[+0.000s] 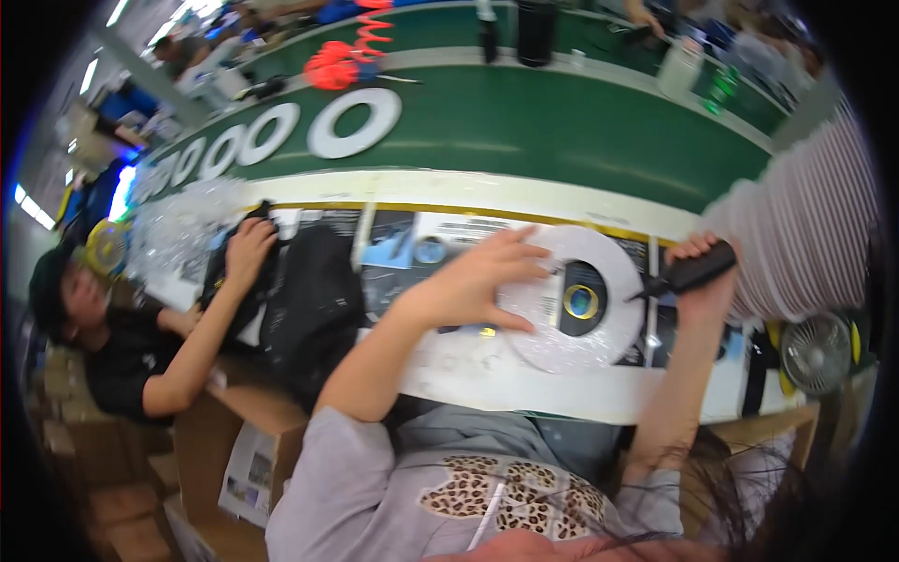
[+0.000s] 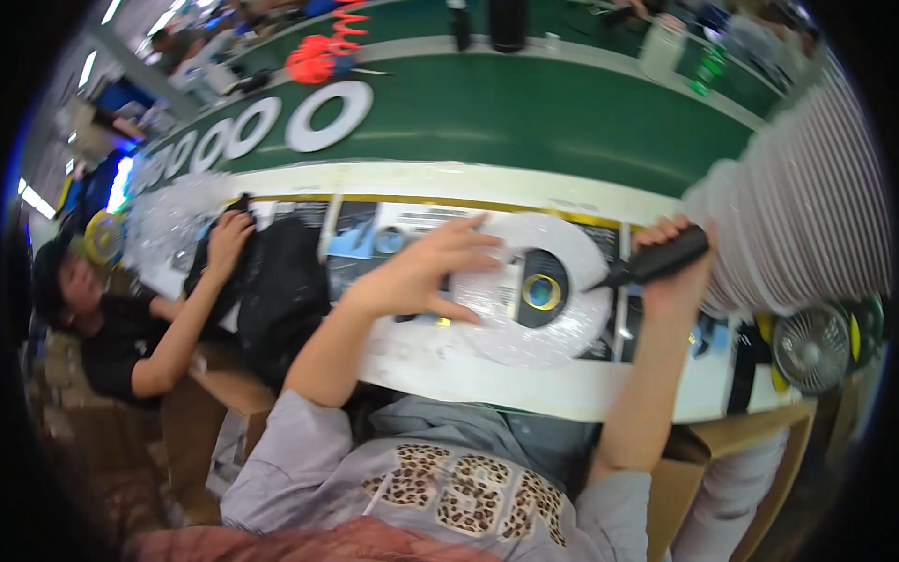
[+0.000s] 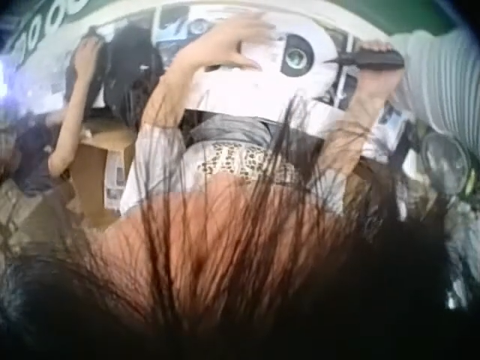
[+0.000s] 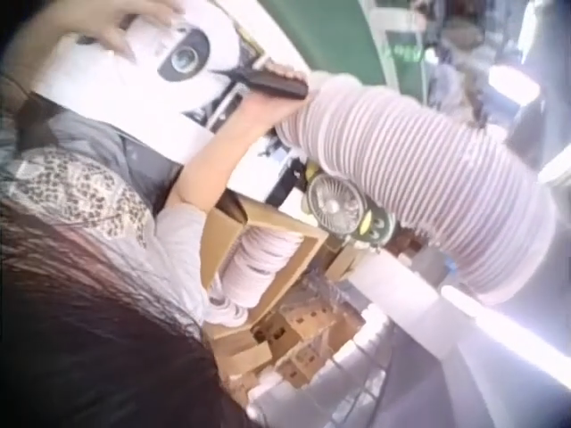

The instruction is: Applying adhesive to circular fixture parts and assembling them on a production line.

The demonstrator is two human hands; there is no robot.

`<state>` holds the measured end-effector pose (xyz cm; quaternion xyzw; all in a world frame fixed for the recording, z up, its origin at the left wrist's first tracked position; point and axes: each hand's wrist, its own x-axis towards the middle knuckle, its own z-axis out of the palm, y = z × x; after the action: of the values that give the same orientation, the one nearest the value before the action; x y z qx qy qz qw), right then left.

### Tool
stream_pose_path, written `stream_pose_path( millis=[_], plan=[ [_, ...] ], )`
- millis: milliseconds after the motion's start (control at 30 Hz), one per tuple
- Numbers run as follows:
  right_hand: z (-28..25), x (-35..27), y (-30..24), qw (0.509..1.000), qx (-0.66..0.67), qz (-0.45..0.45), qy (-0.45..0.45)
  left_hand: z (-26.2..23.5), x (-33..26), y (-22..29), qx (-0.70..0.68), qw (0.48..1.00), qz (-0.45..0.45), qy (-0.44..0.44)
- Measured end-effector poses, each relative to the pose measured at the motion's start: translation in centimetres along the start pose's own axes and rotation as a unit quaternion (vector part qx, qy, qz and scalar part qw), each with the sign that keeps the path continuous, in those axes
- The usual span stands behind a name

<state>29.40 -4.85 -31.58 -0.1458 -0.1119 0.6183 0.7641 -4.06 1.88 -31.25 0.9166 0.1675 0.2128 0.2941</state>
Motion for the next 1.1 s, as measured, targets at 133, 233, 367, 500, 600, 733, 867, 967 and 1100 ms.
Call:
stream_pose_path(
  millis=[133,233,367,500,600,733,867,967,1100],
  plan=[
    [0.2,-0.1,1.3,0.999,0.025,0.025,0.011,-0.2,-0.7,0.9,0.013,0.999,0.025,-0.015],
    [-1.6,1.0,1.0,0.996,0.067,0.040,0.041,0.5,-0.9,1.7,0.020,0.998,0.056,-0.024],
    [-2.0,1.1,0.9,0.990,0.091,0.006,0.111,2.2,-0.5,3.1,0.076,0.993,0.076,-0.051],
    [-1.2,1.0,0.9,0.978,0.153,-0.008,0.142,2.9,-0.6,4.6,0.134,0.983,0.071,-0.106],
    [-0.7,0.7,1.0,0.978,0.166,-0.011,0.129,2.8,-0.3,5.4,0.158,0.976,0.076,-0.127],
    [-1.5,1.3,0.9,0.978,0.166,-0.006,0.125,3.3,-0.2,5.9,0.172,0.973,0.071,-0.138],
    [-2.3,1.4,0.6,0.985,0.149,-0.007,0.081,4.0,0.5,6.0,0.178,0.972,0.088,-0.129],
    [-1.7,1.2,0.8,0.984,0.135,-0.044,0.111,3.6,1.2,5.7,0.156,0.976,0.058,-0.143],
    [-0.2,1.0,1.9,0.981,0.158,-0.044,0.099,1.1,1.9,4.9,0.173,0.978,-0.015,-0.119]
  ],
)
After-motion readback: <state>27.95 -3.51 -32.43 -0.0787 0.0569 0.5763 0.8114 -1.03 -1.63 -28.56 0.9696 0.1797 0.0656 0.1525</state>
